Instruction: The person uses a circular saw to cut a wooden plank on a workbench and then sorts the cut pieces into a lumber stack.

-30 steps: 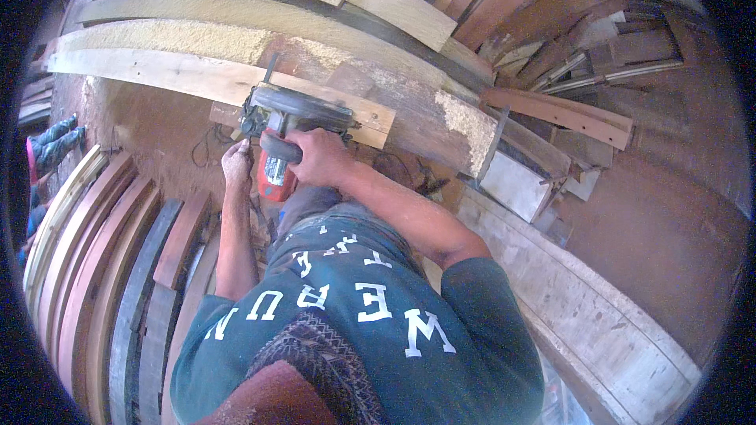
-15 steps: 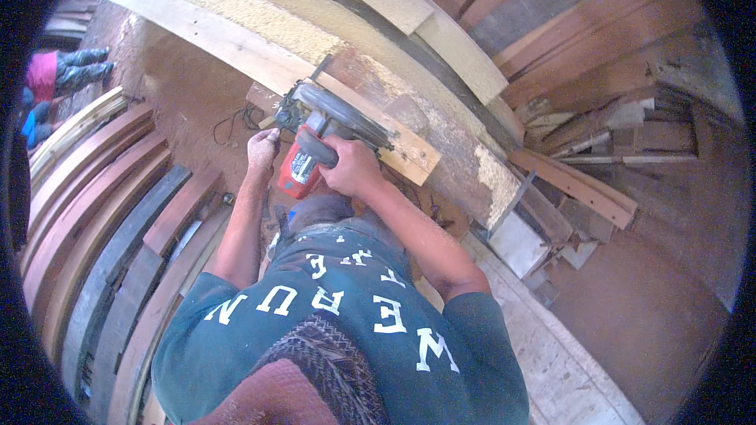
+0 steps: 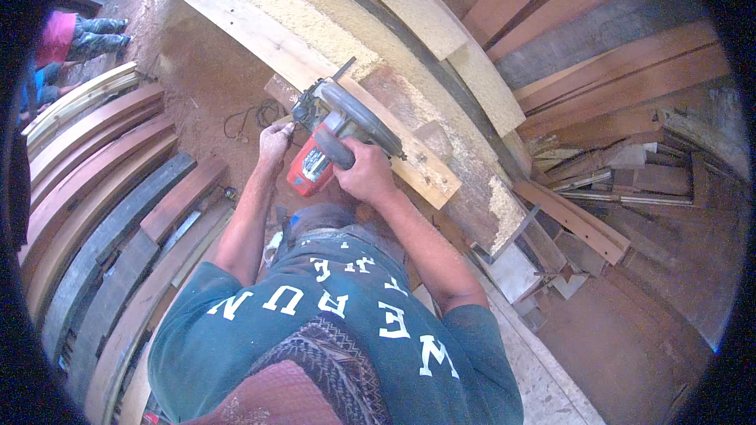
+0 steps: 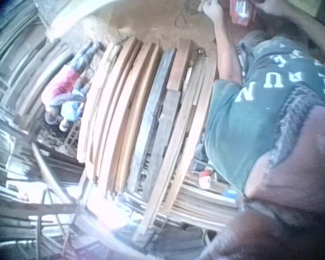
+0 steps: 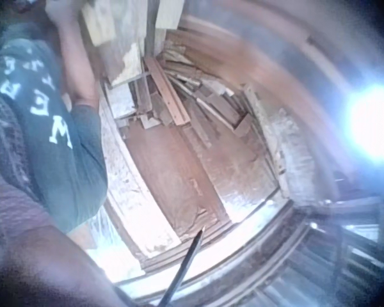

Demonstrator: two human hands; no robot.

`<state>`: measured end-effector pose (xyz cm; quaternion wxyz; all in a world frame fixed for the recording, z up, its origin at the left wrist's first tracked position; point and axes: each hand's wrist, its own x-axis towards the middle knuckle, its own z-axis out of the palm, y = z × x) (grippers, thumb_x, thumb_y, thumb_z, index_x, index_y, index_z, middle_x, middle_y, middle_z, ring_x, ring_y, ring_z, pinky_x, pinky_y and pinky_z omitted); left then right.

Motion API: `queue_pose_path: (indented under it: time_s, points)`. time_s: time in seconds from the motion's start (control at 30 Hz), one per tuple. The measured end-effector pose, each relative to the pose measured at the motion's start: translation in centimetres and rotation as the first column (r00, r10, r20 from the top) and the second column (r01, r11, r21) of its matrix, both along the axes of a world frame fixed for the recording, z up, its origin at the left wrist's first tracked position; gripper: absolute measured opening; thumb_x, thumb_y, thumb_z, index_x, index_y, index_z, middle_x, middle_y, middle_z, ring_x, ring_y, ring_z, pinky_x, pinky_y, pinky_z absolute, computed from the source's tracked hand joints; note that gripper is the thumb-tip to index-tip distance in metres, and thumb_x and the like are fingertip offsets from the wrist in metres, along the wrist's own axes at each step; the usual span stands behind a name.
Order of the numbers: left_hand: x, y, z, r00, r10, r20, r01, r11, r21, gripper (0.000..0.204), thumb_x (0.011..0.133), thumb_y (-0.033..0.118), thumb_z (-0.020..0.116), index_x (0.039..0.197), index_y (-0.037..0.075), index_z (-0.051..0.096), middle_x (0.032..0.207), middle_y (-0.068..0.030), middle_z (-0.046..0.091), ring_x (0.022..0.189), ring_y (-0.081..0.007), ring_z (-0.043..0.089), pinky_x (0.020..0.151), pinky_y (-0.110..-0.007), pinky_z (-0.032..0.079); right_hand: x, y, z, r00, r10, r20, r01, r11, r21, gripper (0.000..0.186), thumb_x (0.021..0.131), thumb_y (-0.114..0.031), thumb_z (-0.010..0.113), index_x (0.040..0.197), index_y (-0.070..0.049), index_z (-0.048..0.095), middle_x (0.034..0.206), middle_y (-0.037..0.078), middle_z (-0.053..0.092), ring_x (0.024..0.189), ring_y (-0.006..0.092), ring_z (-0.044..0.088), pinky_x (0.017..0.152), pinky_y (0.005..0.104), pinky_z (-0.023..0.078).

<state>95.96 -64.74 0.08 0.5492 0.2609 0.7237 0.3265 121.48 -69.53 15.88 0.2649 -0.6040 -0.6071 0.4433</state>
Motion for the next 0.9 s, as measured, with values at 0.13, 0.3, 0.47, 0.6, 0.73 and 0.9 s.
queue_pose_path:
  time_s: [0.13, 0.3, 0.47, 0.6, 0.73, 0.9]
  points:
    - [-0.5, 0.2, -0.8, 1.000, 0.024, 0.019, -0.025, 0.999, 0.021, 0.020, 0.098, 0.017, 0.075, 0.100, -0.003, 0.076, 0.081, -0.0028, 0.070, 0.069, -0.0119, 0.059, 0.064, -0.031, 0.049, -0.2, 0.5, 0.0, 1.000, 0.014, 0.003, -0.014, 0.999, 0.029, 0.037, 0.080, -0.017, 0.078, 0.116, -0.008, 0.074, 0.095, 0.024, 0.075, 0.092, 0.0430, 0.074, 0.080, 0.0493, 0.060]
    - [-0.7, 1.4, -0.4, 0.999, 0.006, -0.032, -0.005, 0.999, 0.040, 0.021, 0.097, 0.017, 0.076, 0.098, -0.004, 0.077, 0.080, -0.0036, 0.070, 0.069, -0.0120, 0.060, 0.063, -0.031, 0.048, -0.7, 1.6, -0.3, 1.000, 0.010, -0.006, -0.010, 0.999, 0.030, 0.034, 0.081, -0.016, 0.077, 0.114, -0.008, 0.074, 0.092, 0.024, 0.075, 0.090, 0.0434, 0.074, 0.079, 0.0497, 0.059]
    - [-1.6, 2.4, -0.3, 0.999, 0.003, -0.041, -0.001, 0.999, 0.054, 0.022, 0.096, 0.019, 0.077, 0.099, -0.004, 0.078, 0.080, -0.0032, 0.071, 0.069, -0.0121, 0.060, 0.063, -0.032, 0.048, -2.1, 2.5, 0.0, 1.000, -0.006, -0.012, 0.006, 0.999, 0.042, 0.031, 0.082, -0.016, 0.077, 0.111, -0.007, 0.074, 0.092, 0.025, 0.074, 0.090, 0.0437, 0.073, 0.078, 0.0497, 0.058]
    - [-2.9, 3.6, -1.5, 0.998, 0.008, -0.062, -0.004, 0.998, 0.060, 0.022, 0.096, 0.018, 0.078, 0.099, -0.003, 0.078, 0.080, -0.0030, 0.071, 0.070, -0.0115, 0.061, 0.064, -0.031, 0.049, -2.9, 3.7, 0.4, 1.000, 0.009, 0.003, -0.009, 0.999, 0.042, 0.030, 0.082, -0.016, 0.078, 0.110, -0.006, 0.074, 0.092, 0.025, 0.074, 0.090, 0.0436, 0.074, 0.078, 0.0484, 0.059]
    - [-2.9, 4.1, -0.8, 0.999, 0.005, -0.040, -0.002, 0.998, 0.067, 0.020, 0.096, 0.017, 0.077, 0.099, -0.003, 0.078, 0.080, -0.0030, 0.072, 0.070, -0.0110, 0.061, 0.063, -0.030, 0.049, -3.6, 4.1, 0.1, 1.000, -0.002, -0.019, 0.003, 0.999, 0.051, 0.029, 0.082, -0.015, 0.078, 0.109, -0.005, 0.074, 0.093, 0.025, 0.074, 0.091, 0.0434, 0.074, 0.079, 0.0474, 0.059]
    - [-3.8, 4.8, -1.2, 0.999, 0.015, -0.029, -0.013, 0.998, 0.067, 0.022, 0.099, 0.018, 0.073, 0.105, -0.004, 0.076, 0.077, -0.0009, 0.067, 0.065, -0.0100, 0.056, 0.058, -0.029, 0.044, -4.7, 5.0, 0.2, 1.000, 0.008, -0.018, -0.007, 0.998, 0.067, 0.029, 0.083, -0.014, 0.077, 0.110, -0.004, 0.074, 0.094, 0.026, 0.074, 0.094, 0.0435, 0.074, 0.081, 0.0474, 0.059]
